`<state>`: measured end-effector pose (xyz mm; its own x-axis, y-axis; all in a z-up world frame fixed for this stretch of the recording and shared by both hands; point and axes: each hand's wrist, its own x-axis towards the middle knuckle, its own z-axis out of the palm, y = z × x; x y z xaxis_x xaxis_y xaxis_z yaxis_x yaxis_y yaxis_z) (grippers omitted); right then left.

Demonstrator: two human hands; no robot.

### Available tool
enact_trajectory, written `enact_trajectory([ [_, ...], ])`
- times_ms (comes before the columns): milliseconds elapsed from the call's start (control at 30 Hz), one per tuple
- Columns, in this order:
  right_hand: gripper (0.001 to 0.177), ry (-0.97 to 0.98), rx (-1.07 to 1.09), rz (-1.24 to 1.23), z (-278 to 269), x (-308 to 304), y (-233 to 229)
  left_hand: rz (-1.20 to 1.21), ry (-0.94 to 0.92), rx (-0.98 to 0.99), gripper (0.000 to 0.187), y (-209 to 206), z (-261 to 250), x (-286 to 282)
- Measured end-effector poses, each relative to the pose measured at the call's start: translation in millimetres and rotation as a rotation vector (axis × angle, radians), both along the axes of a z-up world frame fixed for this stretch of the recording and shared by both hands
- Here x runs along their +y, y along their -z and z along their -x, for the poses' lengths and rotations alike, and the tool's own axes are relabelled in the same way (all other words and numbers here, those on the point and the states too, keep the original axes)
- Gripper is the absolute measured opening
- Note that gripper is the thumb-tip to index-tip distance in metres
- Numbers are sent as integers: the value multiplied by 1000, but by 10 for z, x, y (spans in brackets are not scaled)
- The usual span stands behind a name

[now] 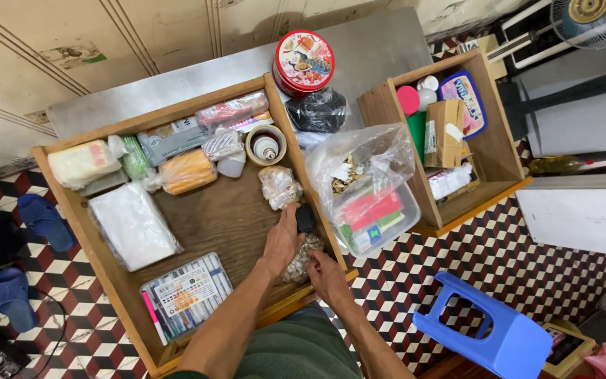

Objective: Organizing miscellaneous household items and a set of markers within desk drawers.

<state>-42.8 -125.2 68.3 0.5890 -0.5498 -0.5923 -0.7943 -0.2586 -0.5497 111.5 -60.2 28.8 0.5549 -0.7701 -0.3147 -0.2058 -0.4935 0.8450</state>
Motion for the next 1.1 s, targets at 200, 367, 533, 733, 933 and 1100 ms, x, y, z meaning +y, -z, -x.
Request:
enact_trajectory([
  [200, 38, -11, -200, 22, 188, 72, -120, 106, -37, -33, 76, -189, -38, 236],
  [367, 39, 203, -246, 97, 431, -34, -306, 64, -153, 32, 68, -138, 205, 428],
  [533, 56, 430, -47, 238, 527, -872, -537, 98, -213, 54, 68, -561, 326, 616],
  [733, 79, 341, -668, 338, -180, -2163, -641, -141, -255, -6, 83, -932, 211, 467],
  [933, 51, 237, -345, -231, -780, -2620, 679, -3, -254, -189, 122, -950, 57, -376],
  [1100, 52, -337, -177, -570, -595, -1941, -492, -126, -74, -240, 42, -257, 138, -1096],
])
